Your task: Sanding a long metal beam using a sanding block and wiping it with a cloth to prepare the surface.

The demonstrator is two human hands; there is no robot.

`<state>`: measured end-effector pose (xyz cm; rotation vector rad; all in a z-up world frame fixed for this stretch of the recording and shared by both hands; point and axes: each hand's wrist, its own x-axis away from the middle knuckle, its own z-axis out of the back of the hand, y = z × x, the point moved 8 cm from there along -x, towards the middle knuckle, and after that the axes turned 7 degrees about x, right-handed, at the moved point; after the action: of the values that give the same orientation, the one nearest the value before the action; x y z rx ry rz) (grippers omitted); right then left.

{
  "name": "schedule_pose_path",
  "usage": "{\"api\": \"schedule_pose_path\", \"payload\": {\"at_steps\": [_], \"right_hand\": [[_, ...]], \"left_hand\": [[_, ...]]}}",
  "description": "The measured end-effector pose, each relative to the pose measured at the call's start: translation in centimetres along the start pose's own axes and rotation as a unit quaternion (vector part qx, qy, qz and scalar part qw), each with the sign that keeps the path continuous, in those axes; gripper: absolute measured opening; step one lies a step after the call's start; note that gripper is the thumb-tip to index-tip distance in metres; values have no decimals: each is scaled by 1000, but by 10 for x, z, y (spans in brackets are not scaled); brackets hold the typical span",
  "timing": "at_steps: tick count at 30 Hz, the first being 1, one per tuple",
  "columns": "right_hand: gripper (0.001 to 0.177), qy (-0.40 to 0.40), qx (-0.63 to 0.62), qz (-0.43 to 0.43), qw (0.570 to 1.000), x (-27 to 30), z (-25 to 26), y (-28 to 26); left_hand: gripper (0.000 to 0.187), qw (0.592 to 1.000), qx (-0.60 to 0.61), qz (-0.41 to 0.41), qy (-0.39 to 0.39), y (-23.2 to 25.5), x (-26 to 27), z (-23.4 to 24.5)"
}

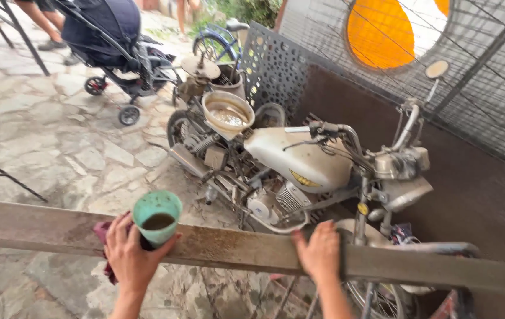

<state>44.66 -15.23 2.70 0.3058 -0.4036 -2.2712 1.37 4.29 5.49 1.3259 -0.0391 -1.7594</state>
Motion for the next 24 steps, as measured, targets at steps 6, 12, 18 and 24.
{"api": "schedule_pose_path", "payload": {"at_steps": [6,12,18,24], "right_hand": [[91,323,-41,11,946,58,-2,8],[106,56,-75,-40,995,-12,2,-21],[103,158,-73,-64,983,35,-41,-13],[101,133,-93,-100,982,-13,-7,-7]], "left_hand": [[75,1000,13,17,2,2,-2,5],[73,1000,14,27,-9,1,-1,3],[80,997,-7,65,-35,-10,6,-7],[76,996,18,-49,68,14,-10,18]]}}
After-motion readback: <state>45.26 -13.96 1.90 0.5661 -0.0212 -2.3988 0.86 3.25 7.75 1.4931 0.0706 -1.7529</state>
